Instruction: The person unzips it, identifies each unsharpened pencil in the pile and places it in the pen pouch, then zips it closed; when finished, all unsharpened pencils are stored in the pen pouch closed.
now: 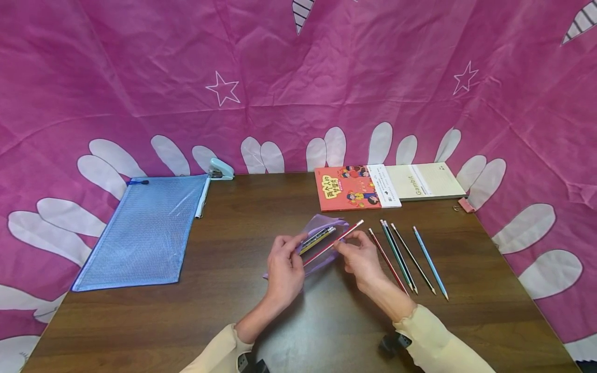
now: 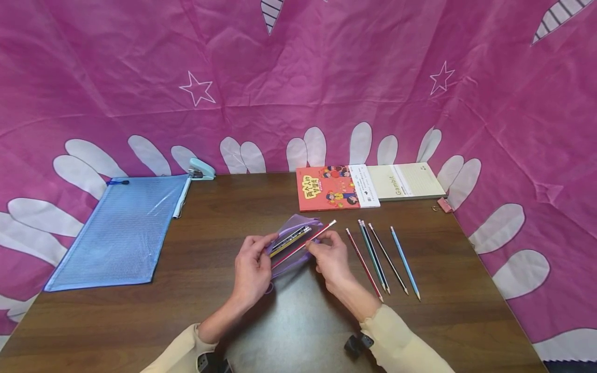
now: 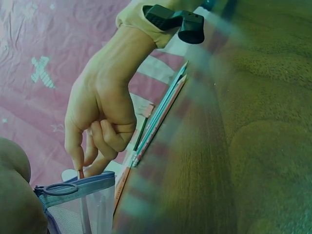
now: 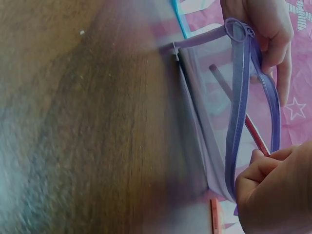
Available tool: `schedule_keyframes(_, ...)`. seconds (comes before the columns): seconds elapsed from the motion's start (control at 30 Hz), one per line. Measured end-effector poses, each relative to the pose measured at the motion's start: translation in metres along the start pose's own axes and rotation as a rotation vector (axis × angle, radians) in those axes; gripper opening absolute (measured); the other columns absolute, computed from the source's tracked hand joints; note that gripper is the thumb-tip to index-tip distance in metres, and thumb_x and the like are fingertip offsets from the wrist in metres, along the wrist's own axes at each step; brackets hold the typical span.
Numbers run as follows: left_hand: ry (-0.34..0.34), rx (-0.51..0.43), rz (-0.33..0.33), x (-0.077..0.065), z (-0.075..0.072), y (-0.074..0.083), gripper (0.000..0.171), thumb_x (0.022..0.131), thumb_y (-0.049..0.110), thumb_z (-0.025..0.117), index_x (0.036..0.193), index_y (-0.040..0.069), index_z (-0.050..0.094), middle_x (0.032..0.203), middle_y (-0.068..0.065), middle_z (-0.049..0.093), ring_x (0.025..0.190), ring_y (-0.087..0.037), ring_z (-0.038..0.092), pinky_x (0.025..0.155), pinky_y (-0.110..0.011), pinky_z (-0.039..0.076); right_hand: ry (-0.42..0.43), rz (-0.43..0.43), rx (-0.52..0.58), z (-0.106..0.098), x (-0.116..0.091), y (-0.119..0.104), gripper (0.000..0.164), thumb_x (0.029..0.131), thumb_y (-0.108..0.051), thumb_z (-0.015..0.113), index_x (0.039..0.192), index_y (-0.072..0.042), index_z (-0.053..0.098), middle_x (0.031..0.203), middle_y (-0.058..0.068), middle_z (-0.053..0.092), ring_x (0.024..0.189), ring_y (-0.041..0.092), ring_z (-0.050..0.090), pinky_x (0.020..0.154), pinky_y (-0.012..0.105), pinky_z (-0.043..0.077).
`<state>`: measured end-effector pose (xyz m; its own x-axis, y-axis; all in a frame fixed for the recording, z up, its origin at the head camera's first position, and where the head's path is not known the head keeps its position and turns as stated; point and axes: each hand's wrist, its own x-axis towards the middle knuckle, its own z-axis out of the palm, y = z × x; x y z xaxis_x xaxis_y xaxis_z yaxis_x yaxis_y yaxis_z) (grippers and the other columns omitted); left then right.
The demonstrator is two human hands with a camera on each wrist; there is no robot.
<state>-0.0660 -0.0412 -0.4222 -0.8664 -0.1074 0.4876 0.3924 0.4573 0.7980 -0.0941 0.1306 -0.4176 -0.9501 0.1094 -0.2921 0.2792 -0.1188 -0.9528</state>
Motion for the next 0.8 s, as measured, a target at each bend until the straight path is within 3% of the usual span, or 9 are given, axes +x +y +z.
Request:
schedule_keyframes(0.3,-0.020,0.000,-0.027,-0.001,-0.001,0.001,0.045,0.083,-0.020,0.053,0.115,0.003,0.074,0.096,-0.010,0.057,0.088,-0.023,0.058,0.079,-0.040,0.051,-0.003,0.018,-0.034,0.006,-0.003,0.005,0.027,0.088,-0.003,0.068,0.108,-0.003,0.050,0.056,-0.004,0.043,0.047,0.010,0.031,0.043,0.022,0.027)
schedule_keyframes(0.8,0.000,0.010,-0.003,0.000,0.000,0.001,0.042,0.083,-0.019,0.054,0.114,0.002,0.074,0.094,-0.010,0.057,0.085,-0.023,0.059,0.077,-0.040,0.051,0.036,-0.002,-0.087,0.017,-0.007,0.011,0.028,0.087,-0.006,0.072,0.109,-0.002,0.054,0.070,0.002,0.063,0.051,0.011,0.039,0.044,0.024,0.031)
